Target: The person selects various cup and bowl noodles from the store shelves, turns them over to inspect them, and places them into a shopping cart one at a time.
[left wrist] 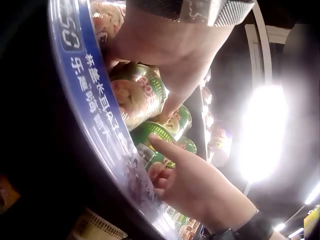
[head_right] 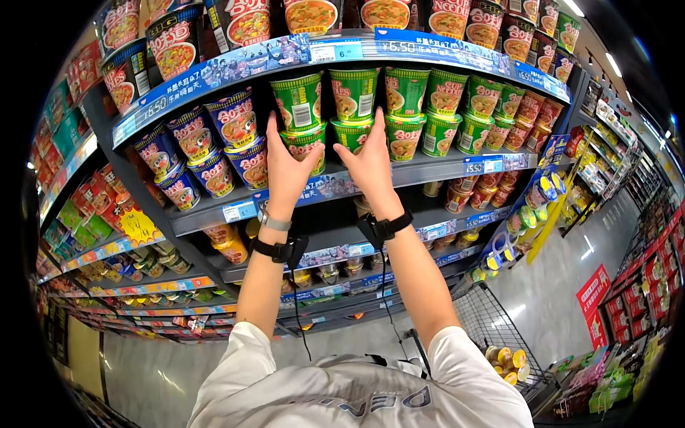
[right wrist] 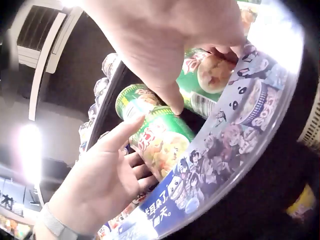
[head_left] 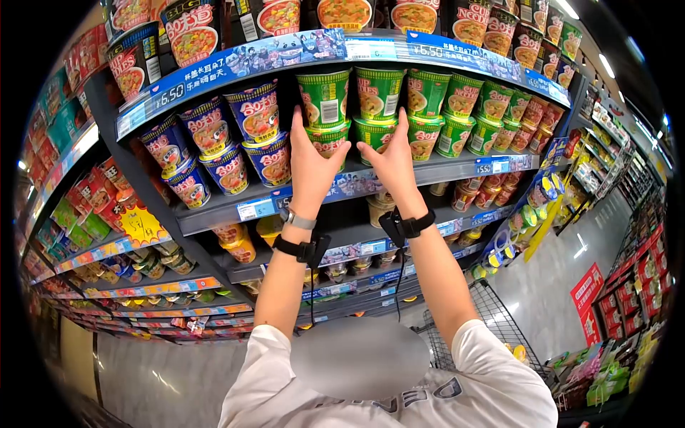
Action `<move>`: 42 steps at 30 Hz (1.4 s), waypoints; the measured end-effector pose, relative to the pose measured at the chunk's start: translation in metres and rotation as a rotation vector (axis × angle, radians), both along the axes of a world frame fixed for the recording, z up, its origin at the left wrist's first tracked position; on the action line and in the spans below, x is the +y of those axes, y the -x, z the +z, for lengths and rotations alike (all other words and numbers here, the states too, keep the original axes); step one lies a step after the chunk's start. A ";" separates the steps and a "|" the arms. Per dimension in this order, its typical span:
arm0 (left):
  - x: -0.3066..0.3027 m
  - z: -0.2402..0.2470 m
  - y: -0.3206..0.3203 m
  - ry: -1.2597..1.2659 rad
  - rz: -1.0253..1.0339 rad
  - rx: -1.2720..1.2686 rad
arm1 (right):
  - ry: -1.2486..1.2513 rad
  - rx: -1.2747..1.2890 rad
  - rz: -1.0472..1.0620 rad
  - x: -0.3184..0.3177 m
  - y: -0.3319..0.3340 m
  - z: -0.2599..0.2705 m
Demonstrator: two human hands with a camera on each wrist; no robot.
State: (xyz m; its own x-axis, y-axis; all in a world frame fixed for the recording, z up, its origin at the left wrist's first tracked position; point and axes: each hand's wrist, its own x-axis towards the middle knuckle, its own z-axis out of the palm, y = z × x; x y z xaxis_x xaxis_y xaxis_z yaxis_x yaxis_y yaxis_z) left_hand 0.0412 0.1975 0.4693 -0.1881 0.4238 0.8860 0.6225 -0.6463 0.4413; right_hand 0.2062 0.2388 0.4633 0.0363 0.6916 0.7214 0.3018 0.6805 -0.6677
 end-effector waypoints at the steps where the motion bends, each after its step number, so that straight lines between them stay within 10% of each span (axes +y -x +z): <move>1: 0.004 0.002 -0.002 -0.019 0.024 -0.024 | -0.002 0.002 -0.003 0.009 0.001 0.000; 20: -0.014 -0.004 0.002 -0.081 -0.084 -0.038 | -0.071 -0.002 0.012 -0.009 -0.013 0.008; 28: -0.023 0.020 0.001 0.319 -0.094 0.316 | -0.039 -0.099 -0.080 -0.041 0.000 0.039; 30: -0.007 -0.007 0.001 -0.124 -0.280 0.106 | -0.022 -0.080 -0.100 -0.043 0.004 0.038; 32: -0.041 0.006 -0.008 0.094 0.037 0.174 | -0.011 -0.078 -0.105 -0.044 0.005 0.038; 42: -0.073 0.055 -0.011 0.403 0.227 0.254 | 0.164 0.025 -0.044 -0.038 0.010 0.045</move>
